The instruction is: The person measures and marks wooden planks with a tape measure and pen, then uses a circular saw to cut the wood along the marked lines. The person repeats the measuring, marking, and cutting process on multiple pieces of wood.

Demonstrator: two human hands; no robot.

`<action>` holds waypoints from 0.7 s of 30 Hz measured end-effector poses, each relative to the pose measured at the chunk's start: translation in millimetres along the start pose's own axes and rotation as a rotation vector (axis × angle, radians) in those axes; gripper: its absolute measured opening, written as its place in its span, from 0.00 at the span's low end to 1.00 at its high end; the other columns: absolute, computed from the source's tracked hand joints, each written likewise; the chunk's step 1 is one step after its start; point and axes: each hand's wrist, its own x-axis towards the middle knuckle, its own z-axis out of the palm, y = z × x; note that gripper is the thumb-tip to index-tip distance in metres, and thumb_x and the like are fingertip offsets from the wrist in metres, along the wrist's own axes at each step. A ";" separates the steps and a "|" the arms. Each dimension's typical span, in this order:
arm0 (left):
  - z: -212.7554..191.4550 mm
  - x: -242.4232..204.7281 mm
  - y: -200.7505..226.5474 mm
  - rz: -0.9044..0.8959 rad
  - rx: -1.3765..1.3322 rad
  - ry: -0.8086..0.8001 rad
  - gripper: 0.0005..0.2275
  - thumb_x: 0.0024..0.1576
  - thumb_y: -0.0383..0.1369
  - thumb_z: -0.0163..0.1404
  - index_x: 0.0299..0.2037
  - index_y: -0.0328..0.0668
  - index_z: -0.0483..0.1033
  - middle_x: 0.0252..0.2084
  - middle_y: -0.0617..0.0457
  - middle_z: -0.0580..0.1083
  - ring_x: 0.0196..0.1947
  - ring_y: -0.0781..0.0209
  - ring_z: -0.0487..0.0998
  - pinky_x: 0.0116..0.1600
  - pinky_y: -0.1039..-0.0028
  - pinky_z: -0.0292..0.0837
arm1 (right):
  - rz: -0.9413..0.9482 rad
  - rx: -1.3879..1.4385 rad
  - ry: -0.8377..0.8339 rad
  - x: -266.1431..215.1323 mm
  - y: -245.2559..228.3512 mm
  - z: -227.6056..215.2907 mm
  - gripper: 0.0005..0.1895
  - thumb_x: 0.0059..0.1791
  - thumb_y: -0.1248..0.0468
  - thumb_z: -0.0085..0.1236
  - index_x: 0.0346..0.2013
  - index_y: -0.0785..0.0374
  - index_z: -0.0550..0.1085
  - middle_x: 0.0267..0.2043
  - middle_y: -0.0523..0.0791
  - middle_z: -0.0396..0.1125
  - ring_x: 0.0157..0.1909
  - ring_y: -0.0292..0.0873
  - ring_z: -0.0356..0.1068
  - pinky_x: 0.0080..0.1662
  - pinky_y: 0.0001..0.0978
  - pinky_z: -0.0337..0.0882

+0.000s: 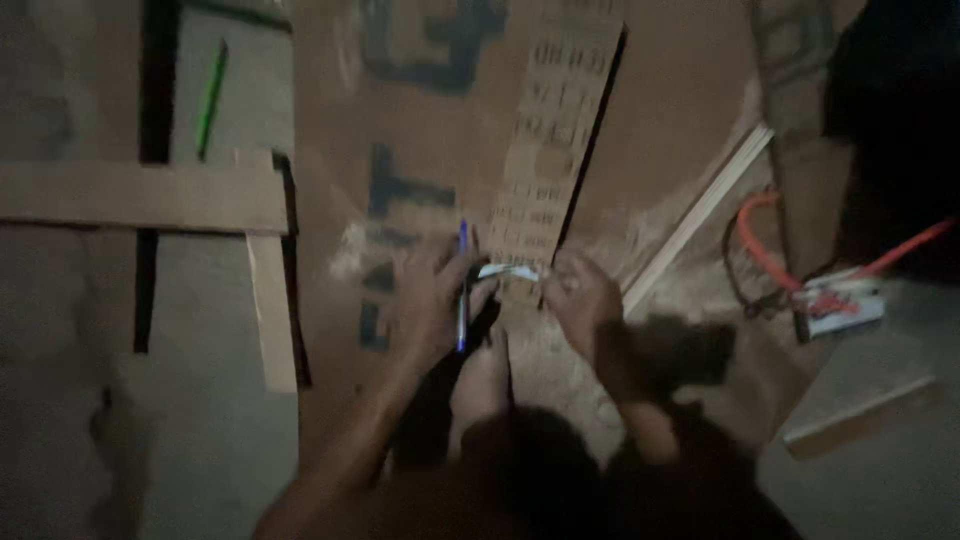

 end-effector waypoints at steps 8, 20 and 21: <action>-5.2 14.3 -17.2 -0.134 -0.238 -0.072 0.09 0.58 0.37 0.58 0.45 0.45 0.81 0.43 0.45 0.78 0.44 0.46 0.79 0.47 0.60 0.76 | -0.327 0.106 -0.006 -19.6 -23.2 -5.4 0.39 0.46 0.67 0.65 0.69 0.65 0.60 0.53 0.51 0.69 0.49 0.45 0.72 0.48 0.36 0.76; 12.0 212.2 -30.2 -0.045 -0.176 -0.075 0.11 0.61 0.39 0.54 0.47 0.44 0.82 0.43 0.43 0.79 0.41 0.48 0.80 0.44 0.59 0.76 | -0.295 0.190 0.321 59.2 -138.2 -34.6 0.44 0.50 0.65 0.61 0.76 0.61 0.48 0.64 0.51 0.64 0.56 0.42 0.72 0.50 0.34 0.81; 12.3 219.5 -30.2 -0.075 -0.142 -0.113 0.11 0.59 0.40 0.54 0.46 0.46 0.83 0.43 0.46 0.80 0.41 0.48 0.80 0.45 0.57 0.76 | -0.307 0.181 0.336 63.9 -142.1 -36.2 0.44 0.50 0.66 0.61 0.76 0.60 0.48 0.62 0.51 0.66 0.55 0.41 0.73 0.49 0.31 0.81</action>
